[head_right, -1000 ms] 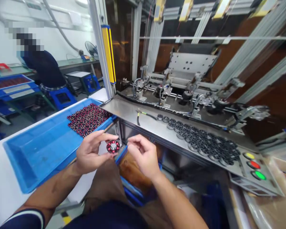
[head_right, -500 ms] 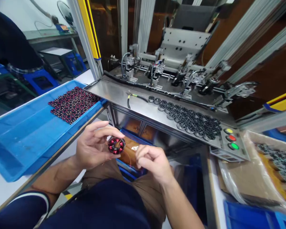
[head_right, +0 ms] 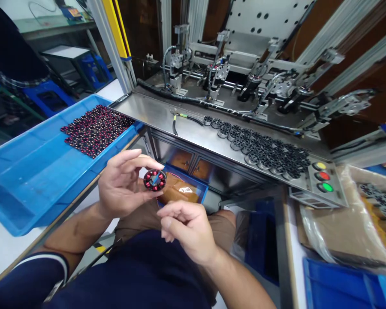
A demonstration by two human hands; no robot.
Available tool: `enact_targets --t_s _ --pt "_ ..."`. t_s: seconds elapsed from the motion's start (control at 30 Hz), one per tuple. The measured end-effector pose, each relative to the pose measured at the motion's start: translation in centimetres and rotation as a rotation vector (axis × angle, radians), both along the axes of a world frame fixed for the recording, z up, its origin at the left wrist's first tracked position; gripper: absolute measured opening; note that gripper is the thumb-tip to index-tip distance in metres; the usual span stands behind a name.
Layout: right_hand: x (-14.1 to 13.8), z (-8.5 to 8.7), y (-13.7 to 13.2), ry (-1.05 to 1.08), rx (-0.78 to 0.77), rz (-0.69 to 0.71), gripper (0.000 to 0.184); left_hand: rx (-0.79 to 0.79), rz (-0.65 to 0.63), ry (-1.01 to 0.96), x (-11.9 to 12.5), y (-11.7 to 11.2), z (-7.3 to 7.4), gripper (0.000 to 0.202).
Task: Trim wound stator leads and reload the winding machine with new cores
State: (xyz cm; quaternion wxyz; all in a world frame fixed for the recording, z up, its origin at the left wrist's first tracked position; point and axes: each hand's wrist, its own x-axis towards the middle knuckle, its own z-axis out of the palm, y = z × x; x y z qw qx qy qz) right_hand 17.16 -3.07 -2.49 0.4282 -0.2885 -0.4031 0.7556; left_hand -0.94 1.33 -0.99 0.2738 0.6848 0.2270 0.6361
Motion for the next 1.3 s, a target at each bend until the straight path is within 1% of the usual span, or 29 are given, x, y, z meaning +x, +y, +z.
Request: enact_targets --t_s 0.13,0.2,0.23,0.27,0.37,0.4,0.43,0.53,0.6,0.77,0.9,0.97,1.03,1.07,1.13,1.23,1.3 --pt "0.9 0.6 -0.4 -0.037 0.063 0.094 0.008 -0.162 -0.055 -0.076 -0.5 0.2 -0.2 0.08" --pt "1.2 0.7 -0.3 -0.067 0.11 0.136 0.004 -0.207 -0.08 -0.128 -0.8 0.3 -0.3 0.075" --pt "1.4 0.8 -0.1 -0.095 0.129 0.133 0.004 -0.215 -0.09 -0.145 -0.9 0.3 -0.3 0.074" --pt "1.6 0.9 0.2 -0.13 0.146 0.1 0.005 -0.216 -0.107 -0.153 -1.1 0.2 -0.3 0.074" --pt "2.0 1.5 1.8 -0.22 0.193 -0.092 0.012 -0.215 -0.188 -0.105 -1.4 -0.2 -0.4 0.076" --pt "2.0 1.8 2.5 -0.23 0.203 -0.132 0.017 -0.218 -0.219 -0.077 -1.5 -0.4 -0.4 0.077" --pt "2.0 2.2 3.1 -0.231 0.206 -0.139 0.022 -0.221 -0.248 -0.051 -1.5 -0.7 -0.4 0.078" --pt "1.3 3.4 4.2 -0.231 0.193 -0.029 0.026 -0.274 -0.332 -0.023 -1.3 -1.2 -0.6 0.078" --pt "0.7 3.7 4.3 -0.239 0.191 0.023 0.027 -0.331 -0.367 -0.056 -1.0 -1.4 -0.8 0.08" --pt "0.2 3.0 3.7 -0.265 0.208 0.049 0.028 -0.379 -0.341 -0.19 -0.3 -1.4 -1.0 0.091" --pt "0.8 2.5 2.9 -0.36 0.303 0.025 0.03 -0.457 -0.375 -0.263 -0.4 -1.1 -0.9 0.083" --pt "1.3 2.4 2.6 -0.432 0.347 0.06 0.031 -0.485 -0.423 -0.289 -0.6 -0.9 -0.8 0.08" --pt "2.0 2.6 2.6 -0.504 0.378 0.1 0.029 -0.469 -0.459 -0.29 -0.7 -0.7 -0.8 0.079" --pt "2.2 2.7 2.7 -0.528 0.392 0.098 0.026 -0.448 -0.463 -0.278 -0.7 -0.6 -0.8 0.078" --pt "2.5 3.2 3.0 -0.523 0.433 0.028 0.022 -0.396 -0.445 -0.239 -0.7 -0.6 -0.8 0.078" --pt "2.1 4.2 3.4 -0.453 0.503 -0.117 0.024 -0.332 -0.401 -0.162 -0.6 -0.8 -0.9 0.078" --pt "1.4 4.7 3.4 -0.436 0.518 -0.145 0.024 -0.308 -0.374 -0.114 -0.5 -1.1 -0.9 0.078"
